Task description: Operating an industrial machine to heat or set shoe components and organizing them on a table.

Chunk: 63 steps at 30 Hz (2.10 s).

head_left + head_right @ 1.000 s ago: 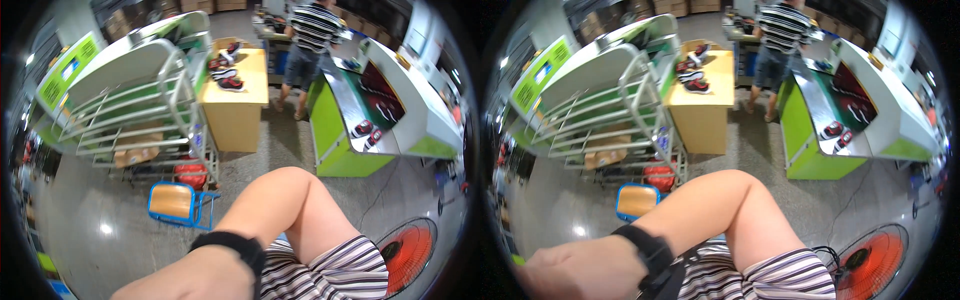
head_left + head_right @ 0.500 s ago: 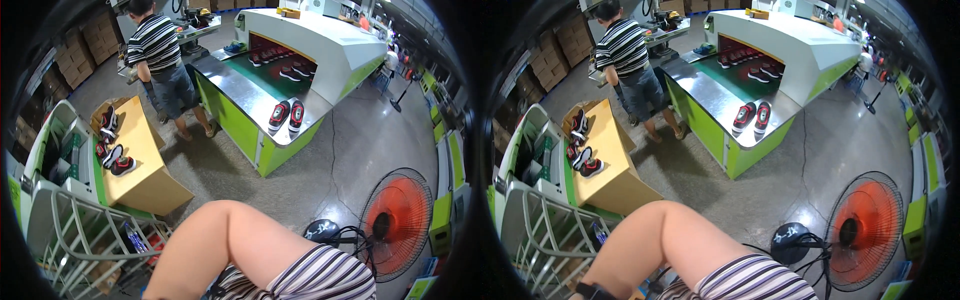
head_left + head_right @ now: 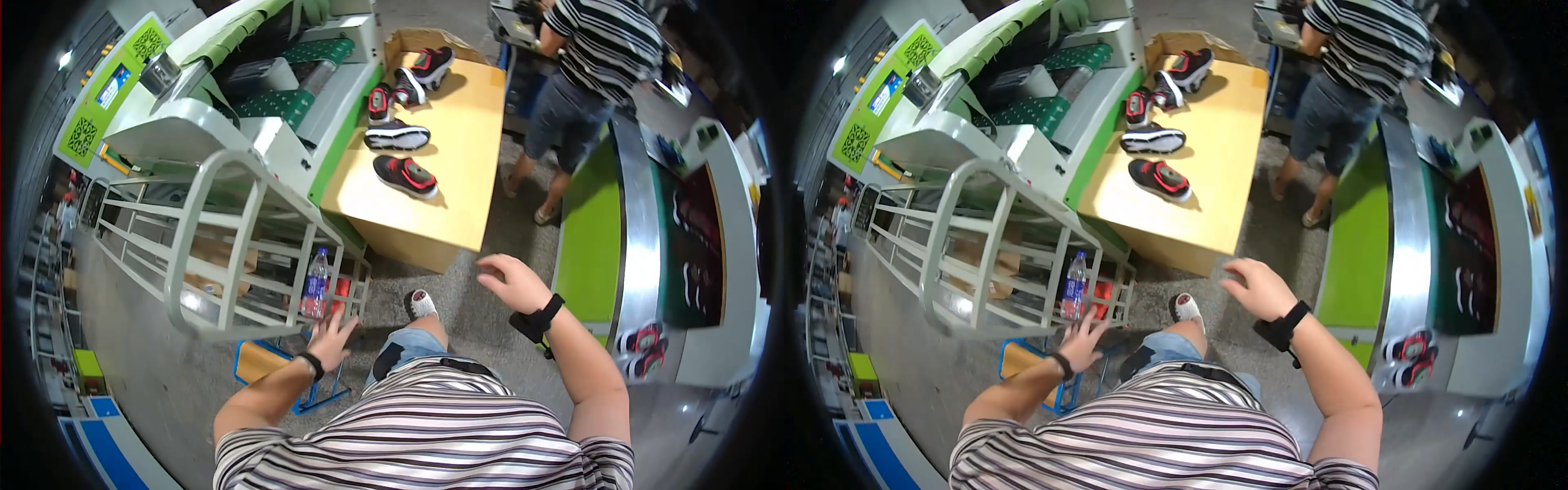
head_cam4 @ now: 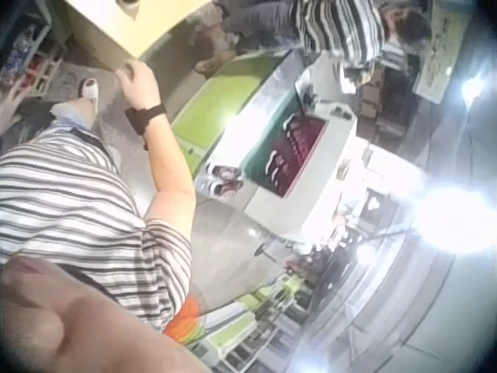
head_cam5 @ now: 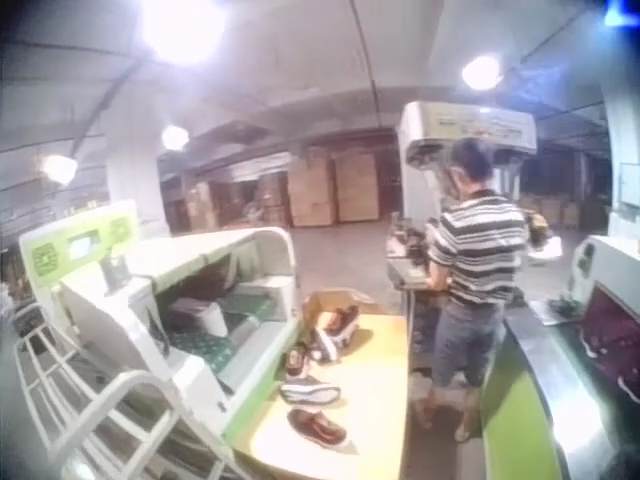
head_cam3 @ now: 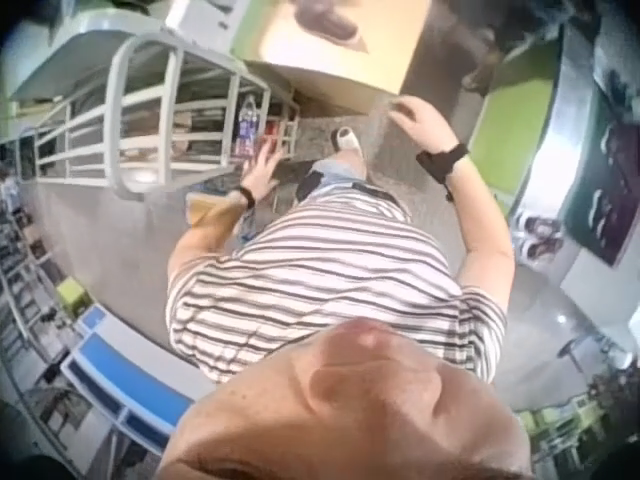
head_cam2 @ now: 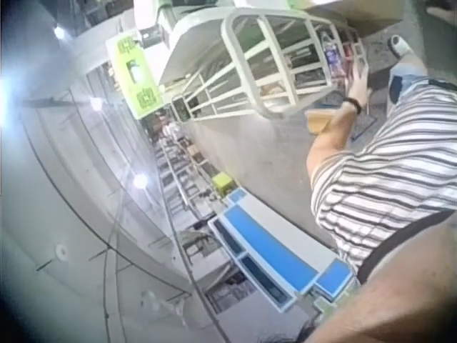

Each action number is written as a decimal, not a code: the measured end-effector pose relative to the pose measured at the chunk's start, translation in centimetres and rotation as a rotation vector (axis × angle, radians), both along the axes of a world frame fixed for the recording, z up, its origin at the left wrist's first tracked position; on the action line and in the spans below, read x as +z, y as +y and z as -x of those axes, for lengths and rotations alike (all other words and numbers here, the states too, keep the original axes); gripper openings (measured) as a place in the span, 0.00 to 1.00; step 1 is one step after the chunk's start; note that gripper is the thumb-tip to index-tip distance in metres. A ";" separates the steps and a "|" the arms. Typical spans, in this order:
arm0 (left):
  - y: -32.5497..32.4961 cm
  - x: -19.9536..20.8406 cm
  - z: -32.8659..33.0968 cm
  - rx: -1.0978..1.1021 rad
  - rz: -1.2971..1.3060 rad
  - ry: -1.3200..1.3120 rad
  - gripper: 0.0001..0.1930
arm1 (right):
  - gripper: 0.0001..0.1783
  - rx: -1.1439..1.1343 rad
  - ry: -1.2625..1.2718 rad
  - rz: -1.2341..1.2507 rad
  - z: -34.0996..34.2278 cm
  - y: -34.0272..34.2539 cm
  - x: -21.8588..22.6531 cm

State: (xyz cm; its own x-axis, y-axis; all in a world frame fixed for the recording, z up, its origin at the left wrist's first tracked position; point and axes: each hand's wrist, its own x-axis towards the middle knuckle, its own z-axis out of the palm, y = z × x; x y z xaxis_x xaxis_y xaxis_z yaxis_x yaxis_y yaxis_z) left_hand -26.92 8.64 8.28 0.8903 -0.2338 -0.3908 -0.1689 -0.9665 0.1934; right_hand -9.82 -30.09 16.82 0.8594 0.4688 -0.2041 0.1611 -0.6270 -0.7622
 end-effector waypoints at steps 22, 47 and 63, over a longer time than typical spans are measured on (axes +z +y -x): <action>-15.6 -8.8 -36.9 1.376 1.215 -0.508 0.48 | 0.43 0.448 -0.189 -0.097 -45.2 17.7 -17.3; -19.7 -3.8 -40.7 1.219 0.793 -0.632 0.40 | 0.42 -0.394 -0.351 -0.431 -58.4 4.3 -16.1; -12.6 4.5 -41.1 1.345 1.517 -0.690 0.45 | 0.34 -0.397 -0.014 -1.084 -60.1 18.0 -8.8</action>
